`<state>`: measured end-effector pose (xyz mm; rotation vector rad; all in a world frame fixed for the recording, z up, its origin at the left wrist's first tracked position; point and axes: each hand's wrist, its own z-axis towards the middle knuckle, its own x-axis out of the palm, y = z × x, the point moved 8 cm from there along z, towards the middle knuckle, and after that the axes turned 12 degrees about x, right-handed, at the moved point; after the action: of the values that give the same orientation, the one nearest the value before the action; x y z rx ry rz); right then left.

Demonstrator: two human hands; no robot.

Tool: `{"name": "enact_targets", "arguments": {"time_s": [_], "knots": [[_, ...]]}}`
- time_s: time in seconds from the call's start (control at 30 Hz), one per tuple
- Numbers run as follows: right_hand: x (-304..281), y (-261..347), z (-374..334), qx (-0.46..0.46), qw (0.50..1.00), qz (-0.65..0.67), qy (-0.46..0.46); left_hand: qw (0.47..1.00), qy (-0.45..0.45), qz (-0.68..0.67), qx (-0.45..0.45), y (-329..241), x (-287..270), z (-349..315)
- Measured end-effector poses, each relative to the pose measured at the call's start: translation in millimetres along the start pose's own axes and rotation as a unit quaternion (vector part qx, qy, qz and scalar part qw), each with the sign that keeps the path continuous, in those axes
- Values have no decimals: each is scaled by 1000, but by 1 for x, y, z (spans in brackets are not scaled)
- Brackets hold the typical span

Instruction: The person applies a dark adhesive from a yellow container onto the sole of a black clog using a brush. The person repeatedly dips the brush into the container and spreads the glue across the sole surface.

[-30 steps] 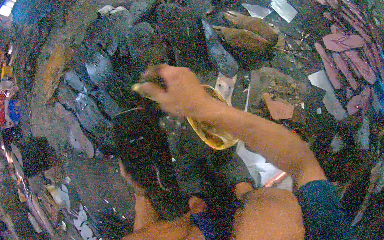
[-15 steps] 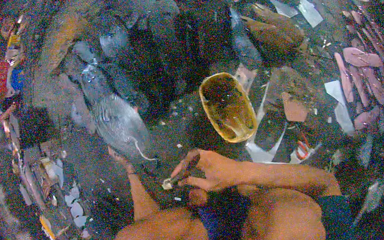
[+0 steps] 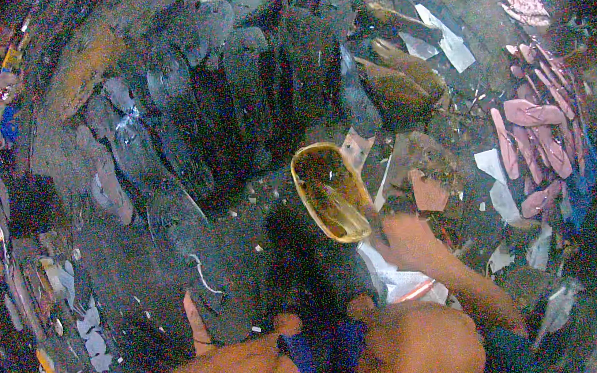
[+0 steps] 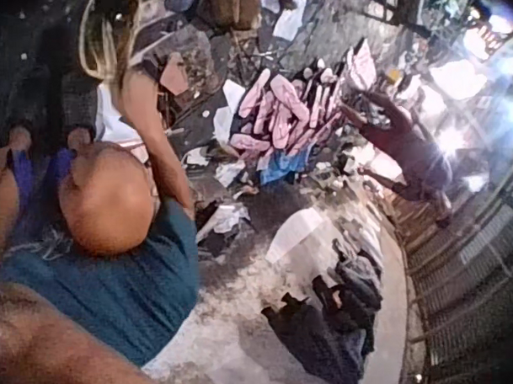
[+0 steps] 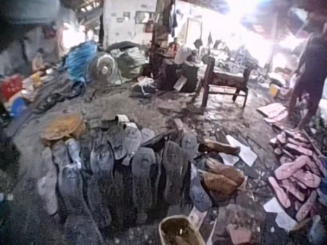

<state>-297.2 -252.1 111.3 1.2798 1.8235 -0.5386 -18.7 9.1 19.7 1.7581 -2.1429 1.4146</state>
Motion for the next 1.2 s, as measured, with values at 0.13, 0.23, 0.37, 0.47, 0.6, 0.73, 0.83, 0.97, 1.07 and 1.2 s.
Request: {"name": "enact_targets", "arguments": {"time_s": [0.13,0.23,0.37,0.47,0.6,0.73,0.83,0.97,1.07,1.2], "knots": [[-13,-22,-26,-80,945,296,110,997,-6,47,60,-13,32,49],[-75,39,-3,-106,824,555,25,996,-4,57,69,-17,67,73],[-105,150,0,-339,809,477,-50,993,94,-65,37,0,126,103],[-117,156,44,-381,780,449,-211,969,216,-112,36,-3,150,91],[-87,169,-22,-507,749,369,-213,971,163,-81,155,-39,110,96],[-69,159,-37,-514,762,378,-107,971,148,-40,186,-56,141,99],[-120,142,11,-362,785,416,-282,968,155,-117,158,-38,106,123],[-71,164,-43,-528,777,326,-106,972,181,-43,143,-54,116,115],[-96,171,-19,-510,771,314,-214,985,142,-87,45,-19,120,100],[-126,174,6,-505,755,303,-289,988,141,54,-14,12,117,109]]}}
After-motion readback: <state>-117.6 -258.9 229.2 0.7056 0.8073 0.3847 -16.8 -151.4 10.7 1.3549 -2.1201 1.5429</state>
